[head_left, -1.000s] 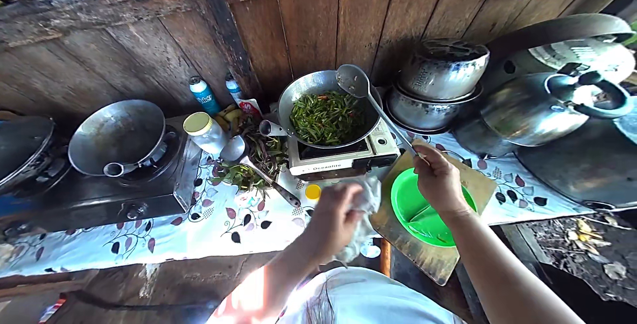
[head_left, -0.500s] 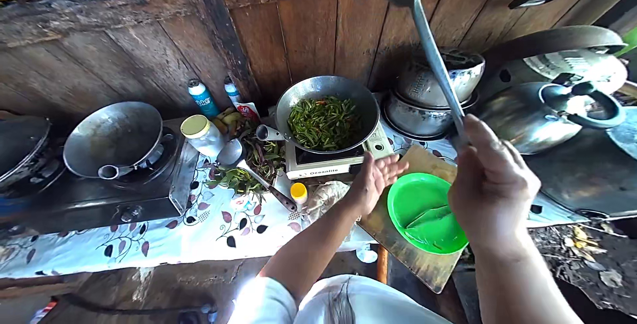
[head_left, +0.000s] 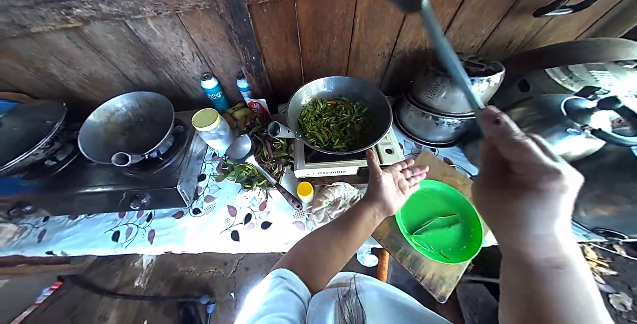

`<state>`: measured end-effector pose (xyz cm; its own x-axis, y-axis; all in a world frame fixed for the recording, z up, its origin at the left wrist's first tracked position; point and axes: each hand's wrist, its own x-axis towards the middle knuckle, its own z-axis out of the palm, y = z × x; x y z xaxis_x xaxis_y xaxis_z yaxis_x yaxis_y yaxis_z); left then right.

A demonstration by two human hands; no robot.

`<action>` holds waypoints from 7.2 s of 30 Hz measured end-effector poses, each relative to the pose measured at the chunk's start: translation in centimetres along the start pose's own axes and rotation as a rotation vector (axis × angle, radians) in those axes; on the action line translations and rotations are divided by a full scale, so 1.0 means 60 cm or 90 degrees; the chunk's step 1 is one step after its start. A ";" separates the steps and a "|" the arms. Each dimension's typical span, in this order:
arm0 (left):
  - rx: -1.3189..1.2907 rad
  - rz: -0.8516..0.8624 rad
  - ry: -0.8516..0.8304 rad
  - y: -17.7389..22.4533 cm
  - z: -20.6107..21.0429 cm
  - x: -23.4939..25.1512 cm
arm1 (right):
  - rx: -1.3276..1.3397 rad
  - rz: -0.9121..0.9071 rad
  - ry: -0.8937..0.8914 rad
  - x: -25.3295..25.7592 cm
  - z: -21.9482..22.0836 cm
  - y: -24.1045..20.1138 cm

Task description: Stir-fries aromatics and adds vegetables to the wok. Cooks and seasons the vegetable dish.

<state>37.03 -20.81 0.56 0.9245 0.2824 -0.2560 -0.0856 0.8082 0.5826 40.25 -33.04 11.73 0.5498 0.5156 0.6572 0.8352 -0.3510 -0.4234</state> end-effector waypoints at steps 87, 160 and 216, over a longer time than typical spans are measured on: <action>1.116 0.143 0.830 0.670 -0.464 -0.156 | -0.055 0.124 -0.533 0.258 0.364 -0.113; 0.975 0.336 0.180 0.271 -0.070 -0.156 | 0.096 -0.086 -0.614 -0.075 0.288 0.018; 0.997 0.424 0.338 0.282 -0.081 -0.165 | 0.074 0.131 -0.629 -0.083 0.228 0.095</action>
<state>24.61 -7.43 9.17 0.6505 0.7006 0.2933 0.3335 -0.6104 0.7184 42.44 -26.93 -2.50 0.4035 0.8877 -0.2218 0.6909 -0.4545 -0.5622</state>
